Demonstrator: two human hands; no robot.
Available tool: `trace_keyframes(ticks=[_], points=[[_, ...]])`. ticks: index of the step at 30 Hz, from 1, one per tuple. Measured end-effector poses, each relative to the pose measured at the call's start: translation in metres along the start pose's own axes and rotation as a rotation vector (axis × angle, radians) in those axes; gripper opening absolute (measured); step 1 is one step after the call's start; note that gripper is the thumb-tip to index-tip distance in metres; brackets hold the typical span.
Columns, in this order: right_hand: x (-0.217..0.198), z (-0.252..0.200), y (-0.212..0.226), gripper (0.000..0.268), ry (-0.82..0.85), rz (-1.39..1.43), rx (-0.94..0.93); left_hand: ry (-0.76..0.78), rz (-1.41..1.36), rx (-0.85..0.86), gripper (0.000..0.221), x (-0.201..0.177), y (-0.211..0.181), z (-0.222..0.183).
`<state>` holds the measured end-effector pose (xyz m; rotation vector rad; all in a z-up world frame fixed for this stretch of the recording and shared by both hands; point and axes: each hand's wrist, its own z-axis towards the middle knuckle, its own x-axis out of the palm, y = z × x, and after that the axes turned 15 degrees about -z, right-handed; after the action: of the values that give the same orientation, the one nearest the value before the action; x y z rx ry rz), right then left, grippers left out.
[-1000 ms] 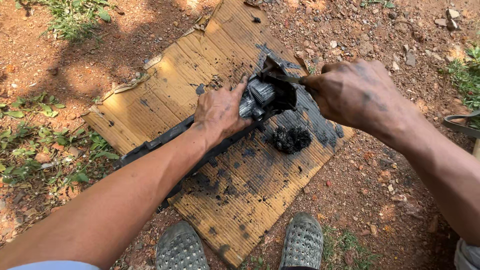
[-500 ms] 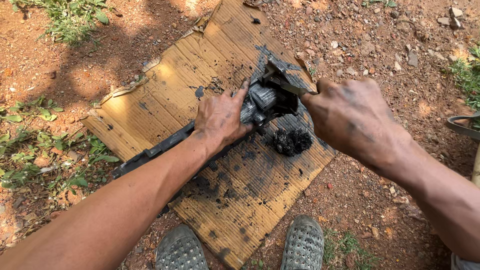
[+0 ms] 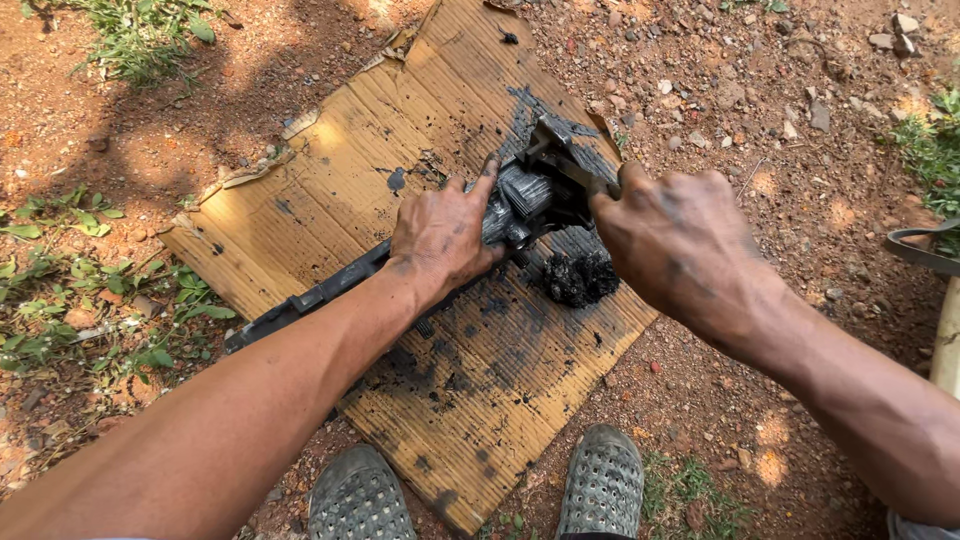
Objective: The person scrapes grease and residue from the interior of a black engine cover using a small scraping tool and their hands.
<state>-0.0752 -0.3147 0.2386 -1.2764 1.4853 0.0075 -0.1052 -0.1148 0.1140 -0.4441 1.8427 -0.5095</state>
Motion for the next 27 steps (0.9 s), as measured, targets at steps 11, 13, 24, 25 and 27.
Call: trace_keyframes(ticks=[11,13,24,25,27], points=[[0.002,0.002,-0.002,0.033,0.078,0.018,0.031,-0.002,-0.012,-0.032,0.111,-0.007,0.0,0.0],[0.0,-0.012,-0.003,0.041,0.091,-0.015,0.04,0.035,0.0,-0.042,0.11,-0.005,-0.003,0.0],[0.01,0.003,0.005,0.035,0.039,0.065,0.043,0.043,-0.009,-0.051,0.115,0.003,-0.005,0.005],[0.009,0.007,0.008,0.035,-0.024,0.082,0.04,0.066,0.004,-0.067,0.116,0.0,-0.002,0.006],[0.007,-0.003,0.0,0.038,0.092,0.062,0.058,0.071,0.03,-0.061,0.116,-0.003,0.0,0.006]])
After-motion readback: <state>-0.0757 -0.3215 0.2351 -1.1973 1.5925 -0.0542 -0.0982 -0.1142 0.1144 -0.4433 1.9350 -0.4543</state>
